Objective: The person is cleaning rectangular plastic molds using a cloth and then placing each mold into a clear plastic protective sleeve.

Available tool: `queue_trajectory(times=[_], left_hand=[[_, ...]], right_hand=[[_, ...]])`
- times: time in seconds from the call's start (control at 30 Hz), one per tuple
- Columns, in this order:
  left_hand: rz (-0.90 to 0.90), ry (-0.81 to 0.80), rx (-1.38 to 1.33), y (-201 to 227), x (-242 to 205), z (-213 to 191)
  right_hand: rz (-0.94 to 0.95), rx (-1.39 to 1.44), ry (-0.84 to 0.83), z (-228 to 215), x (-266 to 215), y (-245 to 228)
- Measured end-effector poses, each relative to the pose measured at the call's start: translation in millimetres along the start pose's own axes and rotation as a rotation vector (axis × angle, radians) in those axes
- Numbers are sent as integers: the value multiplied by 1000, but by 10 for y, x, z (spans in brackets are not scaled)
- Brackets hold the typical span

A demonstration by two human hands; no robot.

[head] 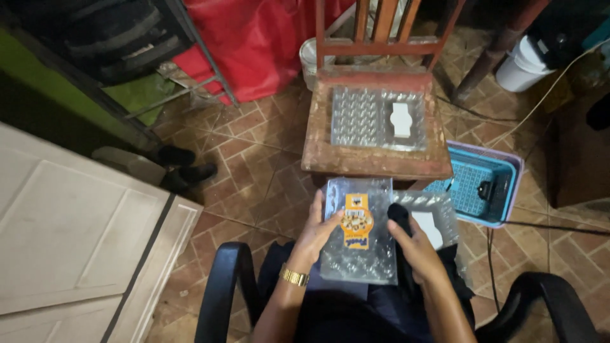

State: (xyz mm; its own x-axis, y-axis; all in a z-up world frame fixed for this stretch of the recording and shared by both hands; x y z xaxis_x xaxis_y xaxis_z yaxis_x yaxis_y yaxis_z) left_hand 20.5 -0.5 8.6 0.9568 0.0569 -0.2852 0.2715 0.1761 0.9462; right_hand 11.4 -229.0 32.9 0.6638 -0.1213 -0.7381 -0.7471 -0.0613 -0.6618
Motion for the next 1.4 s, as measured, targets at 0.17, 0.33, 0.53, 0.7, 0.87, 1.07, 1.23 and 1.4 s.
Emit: queue_trajectory(times=[0.17, 0.33, 0.53, 0.7, 0.87, 1.07, 1.23, 1.4], left_hand=[[91, -53, 219, 208, 58, -25], [98, -87, 85, 426, -73, 19], [190, -78, -153, 664, -105, -17], [380, -105, -209, 1148, -198, -45], [417, -315, -733, 765, -285, 501], [400, -233, -777, 758, -343, 980], [164, 9, -806, 594, -296, 922], [181, 56, -785, 169, -78, 669]], right_hand=[[70, 29, -35, 132, -246, -227], [79, 118, -75, 238, -447, -312], [210, 220, -47, 137, -431, -290], [128, 728, -67, -213, -49, 2], [-17, 933, -24, -236, -5, 1], [-23, 1025, 126, -58, -235, -15], [-59, 1047, 112, 61, -211, 132], [-3, 947, 100, 147, -292, 169]])
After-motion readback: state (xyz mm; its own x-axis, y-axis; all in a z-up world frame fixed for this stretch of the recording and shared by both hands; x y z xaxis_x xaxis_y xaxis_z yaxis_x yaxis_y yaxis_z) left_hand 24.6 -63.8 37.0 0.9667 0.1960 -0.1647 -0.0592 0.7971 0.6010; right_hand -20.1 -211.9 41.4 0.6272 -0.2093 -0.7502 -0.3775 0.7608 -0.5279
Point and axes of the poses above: each hand's wrist, its own x-axis towards the middle knuckle, its own z-axis out of the palm, y = z × x, the point moved 6 cm from there along x, towards the middle knuckle, and after that the axes turned 14 degrees about z, right-handed, at the moved point
